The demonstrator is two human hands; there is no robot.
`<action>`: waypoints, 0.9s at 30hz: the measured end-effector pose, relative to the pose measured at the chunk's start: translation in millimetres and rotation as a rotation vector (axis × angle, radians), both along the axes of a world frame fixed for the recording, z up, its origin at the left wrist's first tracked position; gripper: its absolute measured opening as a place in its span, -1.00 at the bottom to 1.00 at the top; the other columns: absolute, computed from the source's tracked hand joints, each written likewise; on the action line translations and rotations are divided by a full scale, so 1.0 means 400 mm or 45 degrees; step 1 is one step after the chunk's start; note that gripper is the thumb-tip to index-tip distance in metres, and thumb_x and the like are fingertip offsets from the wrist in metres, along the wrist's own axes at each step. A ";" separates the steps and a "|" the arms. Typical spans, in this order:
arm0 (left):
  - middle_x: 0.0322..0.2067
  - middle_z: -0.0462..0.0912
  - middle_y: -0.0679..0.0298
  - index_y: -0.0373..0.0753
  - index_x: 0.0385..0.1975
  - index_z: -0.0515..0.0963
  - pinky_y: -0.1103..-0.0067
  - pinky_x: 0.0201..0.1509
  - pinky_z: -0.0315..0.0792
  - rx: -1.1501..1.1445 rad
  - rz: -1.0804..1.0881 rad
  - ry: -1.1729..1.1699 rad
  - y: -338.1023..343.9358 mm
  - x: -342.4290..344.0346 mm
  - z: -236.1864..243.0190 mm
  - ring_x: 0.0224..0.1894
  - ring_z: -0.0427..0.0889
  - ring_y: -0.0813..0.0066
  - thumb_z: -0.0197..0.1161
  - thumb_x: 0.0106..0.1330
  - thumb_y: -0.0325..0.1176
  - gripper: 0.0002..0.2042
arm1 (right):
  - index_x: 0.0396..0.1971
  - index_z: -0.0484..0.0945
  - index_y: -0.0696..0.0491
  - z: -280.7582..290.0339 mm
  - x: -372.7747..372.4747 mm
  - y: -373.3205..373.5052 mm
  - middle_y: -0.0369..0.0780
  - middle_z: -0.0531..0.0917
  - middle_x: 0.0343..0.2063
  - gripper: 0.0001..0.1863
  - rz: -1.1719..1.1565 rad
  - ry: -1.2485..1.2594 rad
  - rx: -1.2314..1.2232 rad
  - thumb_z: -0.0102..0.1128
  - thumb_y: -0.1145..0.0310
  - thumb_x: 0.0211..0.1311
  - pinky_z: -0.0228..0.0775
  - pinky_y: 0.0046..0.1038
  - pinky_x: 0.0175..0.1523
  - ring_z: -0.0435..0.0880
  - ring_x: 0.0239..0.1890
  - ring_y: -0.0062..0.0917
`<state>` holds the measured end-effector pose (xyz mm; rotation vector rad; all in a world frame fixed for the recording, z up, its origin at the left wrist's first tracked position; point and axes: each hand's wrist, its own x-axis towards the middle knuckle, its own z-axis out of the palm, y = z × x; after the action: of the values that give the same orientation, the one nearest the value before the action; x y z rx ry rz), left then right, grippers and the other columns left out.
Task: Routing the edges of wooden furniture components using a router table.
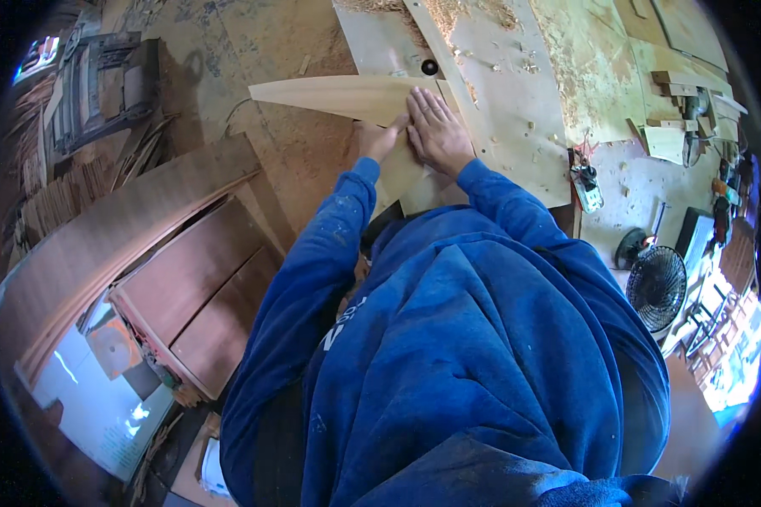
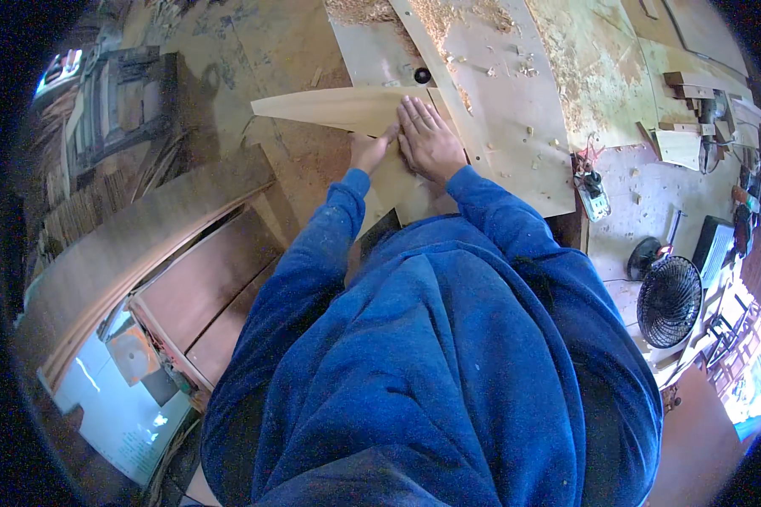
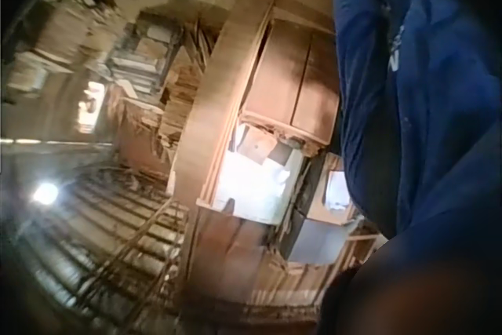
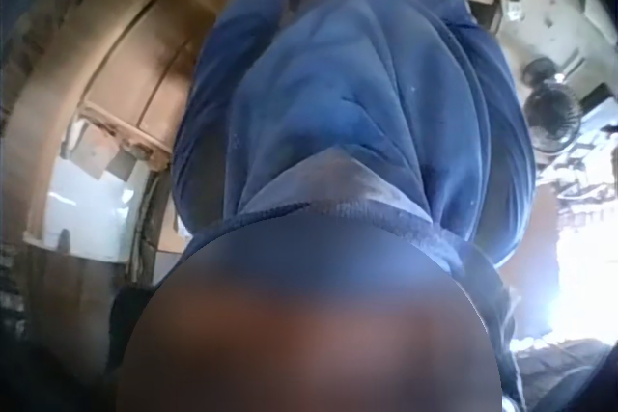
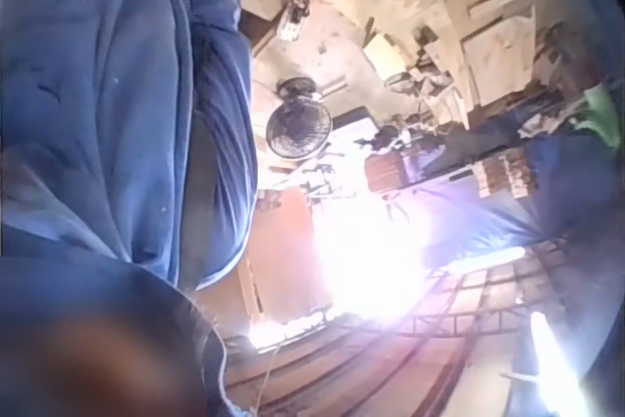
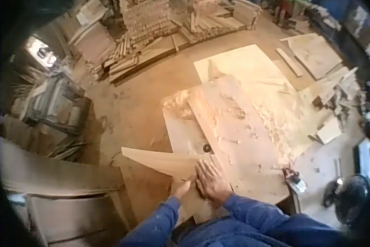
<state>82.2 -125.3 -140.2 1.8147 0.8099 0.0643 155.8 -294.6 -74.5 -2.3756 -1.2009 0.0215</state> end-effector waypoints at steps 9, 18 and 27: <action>0.10 0.67 -0.08 -0.51 0.14 0.51 0.34 0.29 0.47 -0.118 0.019 0.171 0.040 0.073 0.049 0.15 0.66 0.12 0.62 0.13 -0.18 -0.32 | 0.32 0.39 0.30 -0.021 0.055 0.044 0.06 0.42 0.38 -0.47 -0.025 -0.023 0.076 -0.02 0.25 0.52 0.10 -0.16 0.59 0.35 0.47 -0.15; 0.07 0.71 -0.03 -0.45 0.06 0.62 0.35 0.26 0.48 -0.203 0.076 0.024 0.079 0.085 -0.044 0.13 0.68 0.16 0.60 0.12 -0.22 -0.43 | 0.32 0.40 0.28 -0.016 0.077 0.065 0.03 0.42 0.38 -0.48 -0.039 -0.002 0.080 -0.03 0.26 0.52 0.08 -0.18 0.60 0.34 0.48 -0.18; 0.18 0.65 0.16 -0.37 0.21 0.57 0.42 0.30 0.46 -0.035 -0.190 0.200 0.143 0.199 -0.043 0.15 0.62 0.36 0.43 0.37 -0.17 -0.48 | 0.31 0.41 0.28 -0.066 0.165 0.116 0.05 0.44 0.37 -0.48 -0.077 -0.063 0.139 -0.04 0.24 0.52 0.10 -0.17 0.59 0.35 0.47 -0.16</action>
<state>161.6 -68.2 -157.6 1.8653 0.7779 -0.1867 222.0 -248.0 -101.0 -2.3279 -1.1227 -0.1201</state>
